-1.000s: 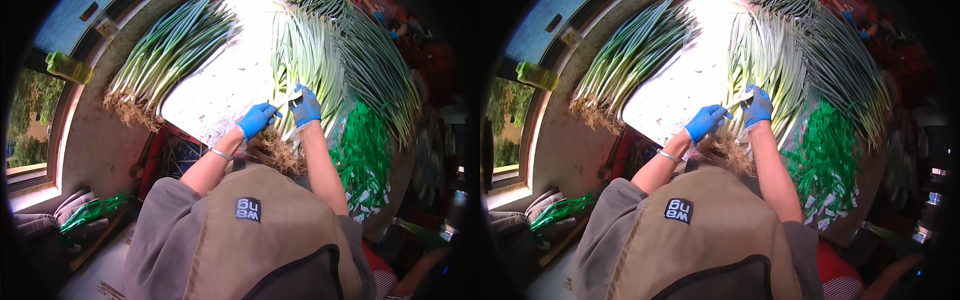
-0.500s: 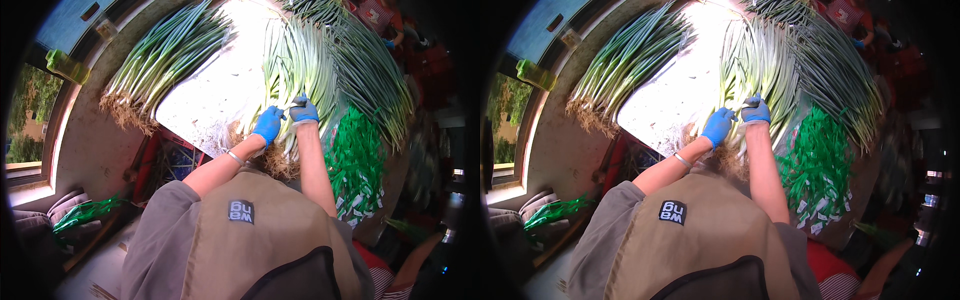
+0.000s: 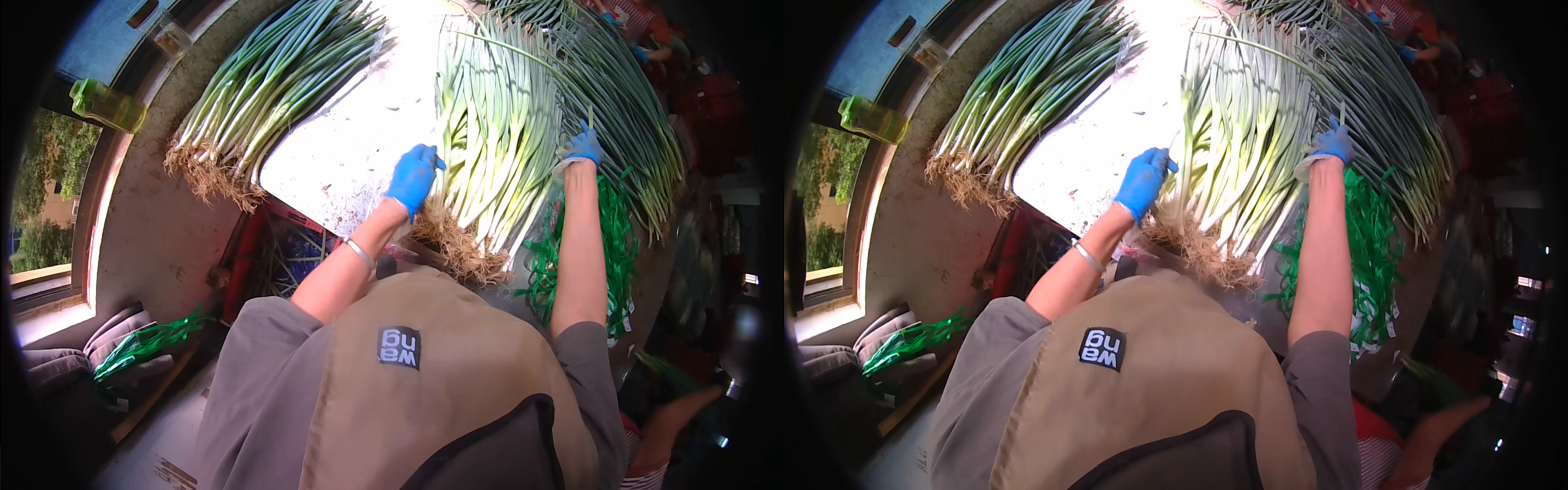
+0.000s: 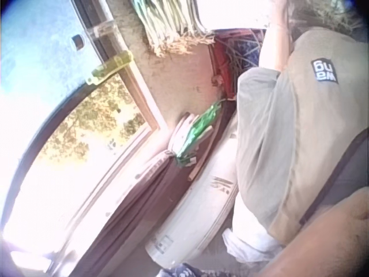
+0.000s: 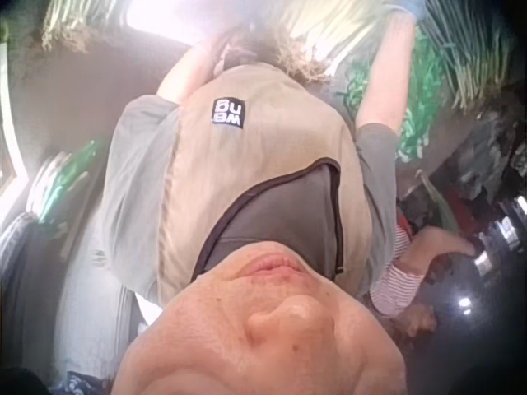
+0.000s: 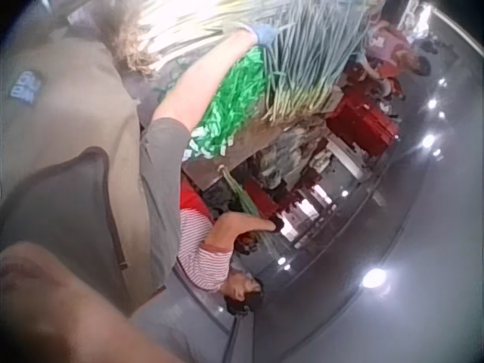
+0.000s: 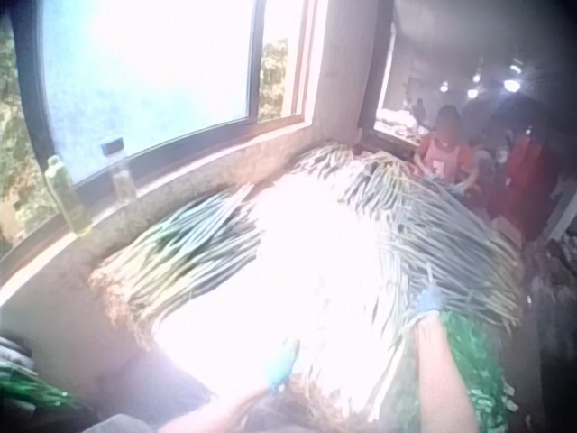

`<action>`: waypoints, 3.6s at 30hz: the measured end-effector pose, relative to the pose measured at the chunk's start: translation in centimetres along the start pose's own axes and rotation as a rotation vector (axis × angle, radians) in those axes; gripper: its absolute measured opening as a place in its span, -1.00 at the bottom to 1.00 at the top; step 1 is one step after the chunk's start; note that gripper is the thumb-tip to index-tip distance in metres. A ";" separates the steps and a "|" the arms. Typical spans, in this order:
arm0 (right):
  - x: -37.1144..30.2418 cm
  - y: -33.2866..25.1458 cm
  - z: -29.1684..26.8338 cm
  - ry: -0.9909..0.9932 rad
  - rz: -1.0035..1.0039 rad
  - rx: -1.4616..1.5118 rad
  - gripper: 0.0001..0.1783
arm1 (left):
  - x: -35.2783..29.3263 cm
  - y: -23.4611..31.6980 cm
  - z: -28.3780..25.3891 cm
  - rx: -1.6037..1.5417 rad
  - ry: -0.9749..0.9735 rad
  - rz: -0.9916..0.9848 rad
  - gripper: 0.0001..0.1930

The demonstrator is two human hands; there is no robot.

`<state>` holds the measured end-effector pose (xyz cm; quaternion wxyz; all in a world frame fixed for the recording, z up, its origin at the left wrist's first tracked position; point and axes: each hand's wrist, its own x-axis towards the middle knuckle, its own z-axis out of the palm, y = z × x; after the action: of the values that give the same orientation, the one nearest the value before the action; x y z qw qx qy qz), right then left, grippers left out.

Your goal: The person gathers and sorts green onions on a large table, handling them in bundles and occasionally placing them into a red plastic crate.

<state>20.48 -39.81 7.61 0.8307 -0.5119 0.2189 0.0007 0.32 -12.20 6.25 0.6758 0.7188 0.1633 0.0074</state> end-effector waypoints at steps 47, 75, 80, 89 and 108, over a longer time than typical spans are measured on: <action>-9.0 2.9 -3.8 -0.425 0.467 0.105 -0.65 | -1.3 2.0 7.7 -0.549 -0.339 -0.240 -0.74; -21.0 -2.2 -5.9 -0.519 0.662 -0.568 -0.63 | -1.5 -1.4 10.5 -0.460 -0.788 -0.415 -0.62; -26.0 -3.5 -12.4 -0.456 0.783 -0.743 -0.60 | -0.3 -0.1 5.9 0.041 -1.156 -0.430 -0.56; -27.8 -1.8 -17.8 -0.440 0.824 -0.721 -0.60 | 8.0 -0.1 3.5 0.436 -0.326 0.265 -0.85; -28.0 -2.2 -19.5 -0.356 0.908 -0.737 -0.70 | 20.7 1.3 0.9 0.774 -1.030 0.484 -0.88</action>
<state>-11.40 -51.25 12.24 0.5394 -0.6133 0.2584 0.5160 20.46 -8.03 3.08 0.3413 0.8366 -0.3528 -0.2433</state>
